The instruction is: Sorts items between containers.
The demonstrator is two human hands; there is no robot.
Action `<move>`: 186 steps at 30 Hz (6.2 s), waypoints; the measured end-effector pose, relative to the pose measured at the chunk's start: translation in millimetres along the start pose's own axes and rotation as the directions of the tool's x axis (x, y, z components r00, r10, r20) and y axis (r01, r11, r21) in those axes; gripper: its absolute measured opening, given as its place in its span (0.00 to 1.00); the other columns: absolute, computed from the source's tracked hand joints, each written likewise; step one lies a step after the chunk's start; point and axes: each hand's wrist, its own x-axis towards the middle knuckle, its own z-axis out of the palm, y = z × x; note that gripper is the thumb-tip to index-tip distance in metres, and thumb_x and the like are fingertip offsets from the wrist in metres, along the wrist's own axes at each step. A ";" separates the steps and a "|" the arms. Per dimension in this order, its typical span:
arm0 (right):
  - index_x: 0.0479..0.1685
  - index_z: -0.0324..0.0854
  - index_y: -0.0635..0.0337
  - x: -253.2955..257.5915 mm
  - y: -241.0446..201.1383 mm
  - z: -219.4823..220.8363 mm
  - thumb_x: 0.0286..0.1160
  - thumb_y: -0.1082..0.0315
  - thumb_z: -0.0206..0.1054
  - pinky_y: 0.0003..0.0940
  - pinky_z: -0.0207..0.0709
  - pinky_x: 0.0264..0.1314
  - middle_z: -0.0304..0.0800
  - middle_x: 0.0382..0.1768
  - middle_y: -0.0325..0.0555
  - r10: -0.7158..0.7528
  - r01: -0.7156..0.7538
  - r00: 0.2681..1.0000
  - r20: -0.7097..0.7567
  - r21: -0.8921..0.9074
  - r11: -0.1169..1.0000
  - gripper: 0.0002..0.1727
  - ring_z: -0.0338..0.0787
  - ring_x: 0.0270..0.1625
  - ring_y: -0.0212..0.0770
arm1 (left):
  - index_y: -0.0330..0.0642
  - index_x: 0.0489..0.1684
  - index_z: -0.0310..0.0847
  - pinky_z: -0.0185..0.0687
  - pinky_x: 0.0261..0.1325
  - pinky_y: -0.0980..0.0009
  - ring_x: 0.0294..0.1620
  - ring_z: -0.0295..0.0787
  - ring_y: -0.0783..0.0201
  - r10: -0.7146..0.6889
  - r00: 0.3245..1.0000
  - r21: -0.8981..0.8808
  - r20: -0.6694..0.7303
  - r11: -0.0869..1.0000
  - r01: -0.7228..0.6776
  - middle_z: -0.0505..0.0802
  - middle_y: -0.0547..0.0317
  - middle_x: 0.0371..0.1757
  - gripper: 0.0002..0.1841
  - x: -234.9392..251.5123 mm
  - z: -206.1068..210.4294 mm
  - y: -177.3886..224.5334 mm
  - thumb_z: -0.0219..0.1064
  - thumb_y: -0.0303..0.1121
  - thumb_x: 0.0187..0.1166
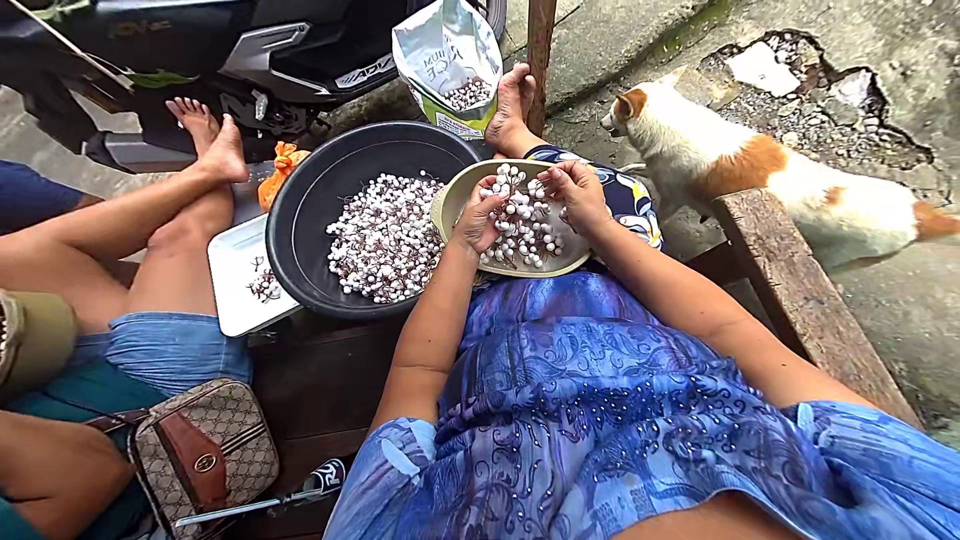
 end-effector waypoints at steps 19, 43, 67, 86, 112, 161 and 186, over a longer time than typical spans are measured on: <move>0.56 0.80 0.70 -4.8 7.0 -1.3 0.78 0.76 0.65 0.27 0.85 0.52 0.89 0.46 0.43 -0.229 0.229 0.973 0.027 -0.011 0.973 0.11 0.88 0.44 0.27 | 0.54 0.65 0.69 0.90 0.41 0.70 0.37 0.91 0.67 -0.067 0.992 0.065 0.106 0.996 0.060 0.91 0.62 0.43 0.20 -9.2 -2.9 -1.6 0.52 0.24 0.77; 0.55 0.80 0.67 -7.7 3.4 -3.1 0.84 0.73 0.57 0.22 0.82 0.46 0.90 0.45 0.39 -0.221 0.222 0.973 -0.069 0.006 0.975 0.11 0.87 0.43 0.24 | 0.53 0.70 0.72 0.87 0.28 0.76 0.30 0.91 0.69 -0.133 0.969 -0.046 0.207 0.988 0.146 0.93 0.59 0.43 0.21 -13.3 -5.7 1.2 0.43 0.31 0.81; 0.53 0.89 0.67 -8.1 6.9 -3.7 0.79 0.68 0.67 0.35 0.81 0.67 0.85 0.65 0.60 -0.371 0.395 0.918 0.139 -0.254 0.883 0.13 0.85 0.66 0.44 | 0.50 0.72 0.73 0.88 0.30 0.76 0.32 0.92 0.68 -0.158 0.944 -0.005 0.289 0.986 0.166 0.94 0.57 0.45 0.21 -15.2 -13.3 -0.7 0.48 0.32 0.82; 0.56 0.84 0.66 -11.4 10.2 -8.6 0.83 0.71 0.63 0.30 0.85 0.52 0.90 0.46 0.45 -0.205 0.256 0.950 0.235 -0.213 0.943 0.11 0.88 0.42 0.30 | 0.54 0.67 0.74 0.86 0.27 0.76 0.25 0.88 0.70 -0.211 0.969 0.077 0.129 0.976 0.202 0.92 0.61 0.36 0.15 -16.1 -4.9 -6.9 0.52 0.34 0.86; 0.56 0.89 0.68 -13.0 14.0 2.5 0.76 0.66 0.71 0.31 0.82 0.52 0.89 0.53 0.57 -0.247 0.396 0.878 0.410 -0.333 0.855 0.16 0.87 0.44 0.36 | 0.42 0.53 0.77 0.87 0.28 0.75 0.24 0.89 0.69 -0.269 0.960 0.163 0.077 0.953 0.254 0.93 0.58 0.33 0.12 -27.0 6.9 -1.6 0.45 0.29 0.91; 0.48 0.86 0.74 -11.4 32.9 1.5 0.79 0.70 0.65 0.24 0.82 0.53 0.87 0.54 0.60 -0.492 0.497 0.867 0.078 -0.222 0.839 0.13 0.88 0.48 0.33 | 0.23 0.63 0.76 0.88 0.41 0.73 0.41 0.90 0.68 0.586 0.803 0.686 -0.107 0.628 -0.367 0.88 0.43 0.57 0.15 -16.7 13.3 -25.4 0.58 0.20 0.82; 0.47 0.85 0.71 -17.2 29.4 -2.7 0.82 0.71 0.60 0.22 0.81 0.55 0.88 0.47 0.45 -0.478 0.494 0.847 0.232 -0.011 0.869 0.11 0.86 0.50 0.25 | 0.21 0.57 0.82 0.87 0.54 0.76 0.44 0.91 0.69 0.625 0.681 0.745 0.381 0.229 -0.627 0.93 0.41 0.50 0.14 -13.9 4.6 -45.9 0.63 0.23 0.80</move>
